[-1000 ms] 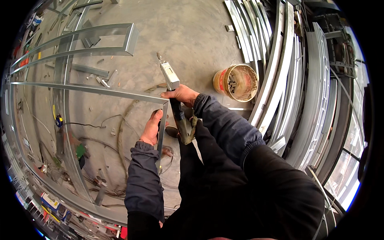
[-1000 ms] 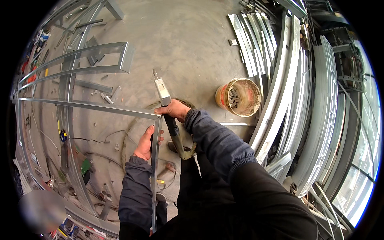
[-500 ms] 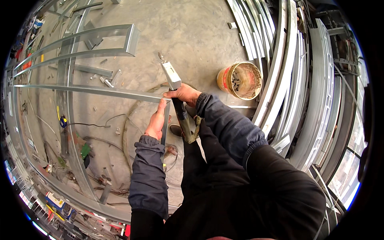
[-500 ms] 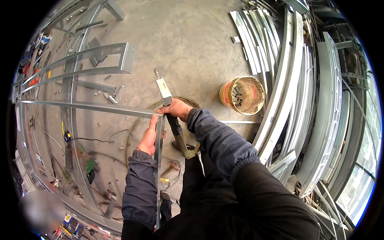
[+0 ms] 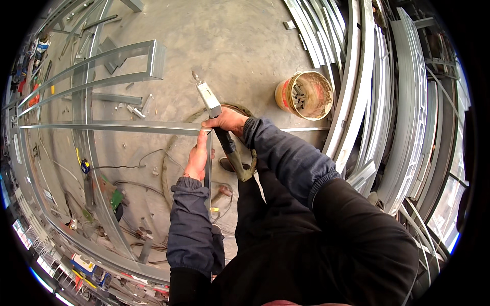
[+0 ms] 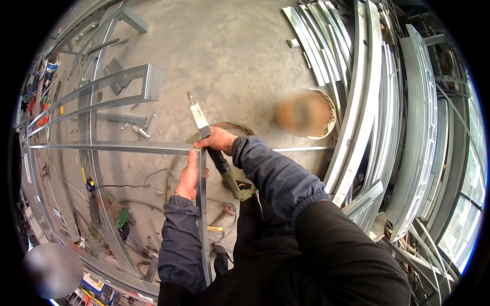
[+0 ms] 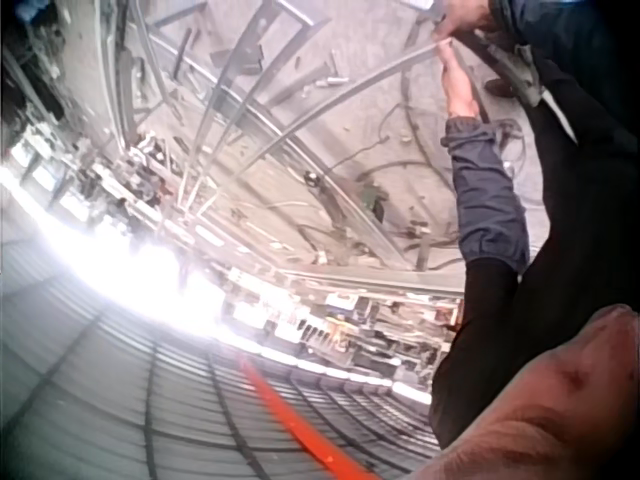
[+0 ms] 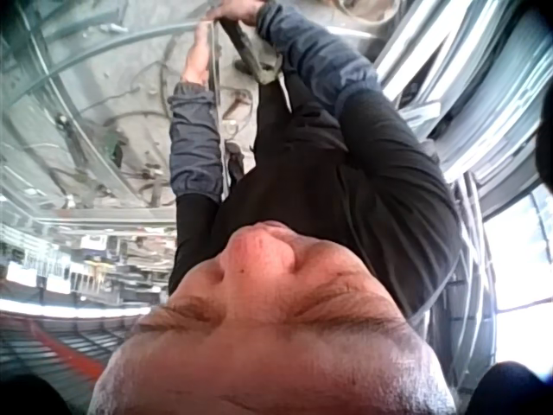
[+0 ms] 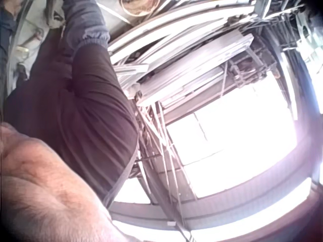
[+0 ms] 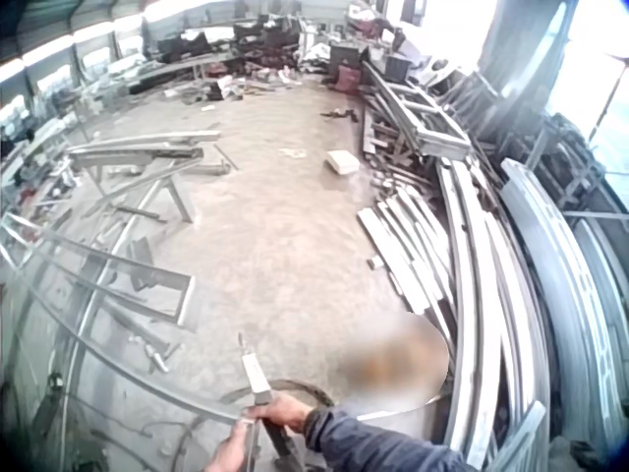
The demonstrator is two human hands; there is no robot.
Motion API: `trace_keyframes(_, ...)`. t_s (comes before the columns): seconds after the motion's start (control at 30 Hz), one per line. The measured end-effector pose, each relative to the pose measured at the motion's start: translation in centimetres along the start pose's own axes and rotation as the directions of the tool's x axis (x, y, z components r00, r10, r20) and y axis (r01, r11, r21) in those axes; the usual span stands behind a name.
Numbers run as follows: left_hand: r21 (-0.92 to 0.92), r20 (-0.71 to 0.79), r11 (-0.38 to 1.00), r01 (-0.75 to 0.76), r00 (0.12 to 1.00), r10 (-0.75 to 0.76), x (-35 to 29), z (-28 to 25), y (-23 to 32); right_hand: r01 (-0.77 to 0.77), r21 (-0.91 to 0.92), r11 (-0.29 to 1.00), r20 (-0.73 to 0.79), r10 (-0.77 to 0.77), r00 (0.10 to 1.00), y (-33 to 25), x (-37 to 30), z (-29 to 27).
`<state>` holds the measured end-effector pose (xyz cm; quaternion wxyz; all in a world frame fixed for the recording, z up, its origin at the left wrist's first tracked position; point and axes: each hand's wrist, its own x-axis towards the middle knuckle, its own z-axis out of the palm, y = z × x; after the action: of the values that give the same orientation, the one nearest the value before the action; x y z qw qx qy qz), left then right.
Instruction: The person uses an angle grinder to smooth the edges of a metal frame, then uses a welding torch to tack weld the joints of the frame. The person also measures the frame with a tape measure and adjusts the position of the metal pieces.
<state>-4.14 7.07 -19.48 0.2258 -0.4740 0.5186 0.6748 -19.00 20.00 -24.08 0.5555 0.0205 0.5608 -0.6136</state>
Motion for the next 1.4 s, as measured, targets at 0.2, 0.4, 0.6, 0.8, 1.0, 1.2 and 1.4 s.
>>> trace_keyframes(0.2,-0.06,0.026,0.998,-0.007,1.0,0.009,0.4,-0.2,-0.3,0.003,0.005,1.0,0.005,-0.003,1.0,0.0,0.1,-0.1)
trace_keyframes(0.4,-0.049,0.116,0.999,0.021,0.993,-0.015,1.0,-1.4,-0.9,0.007,0.006,1.0,0.011,-0.007,1.0,0.1,-0.1,-0.2)
trace_keyframes(0.6,-0.091,0.149,0.977,-0.193,0.967,0.205,-1.3,-0.8,-0.7,0.02,-0.082,0.996,0.035,-0.017,0.999,0.0,0.4,-0.8)
trace_keyframes(0.8,-0.111,0.099,0.956,-0.272,0.954,0.283,-2.1,-0.9,-1.4,-0.006,-0.105,0.994,-0.024,0.003,1.0,-0.6,-0.2,-0.6)
trace_keyframes(1.0,-0.014,0.179,0.863,-0.505,0.848,0.499,-2.0,-1.7,-3.1,-0.02,-0.084,0.996,-0.001,0.02,1.0,-0.3,0.0,-0.5)
trace_keyframes(1.2,0.036,0.189,0.798,-0.602,0.788,0.586,-2.9,-1.1,-2.2,-0.01,-0.052,0.999,-0.031,0.008,0.999,-0.1,-0.1,-0.6)
trace_keyframes(1.4,0.004,0.187,0.885,-0.466,0.87,0.457,-2.8,-0.8,-0.6,-0.023,-0.057,0.998,-0.015,0.022,1.0,-0.9,-0.5,-0.2)
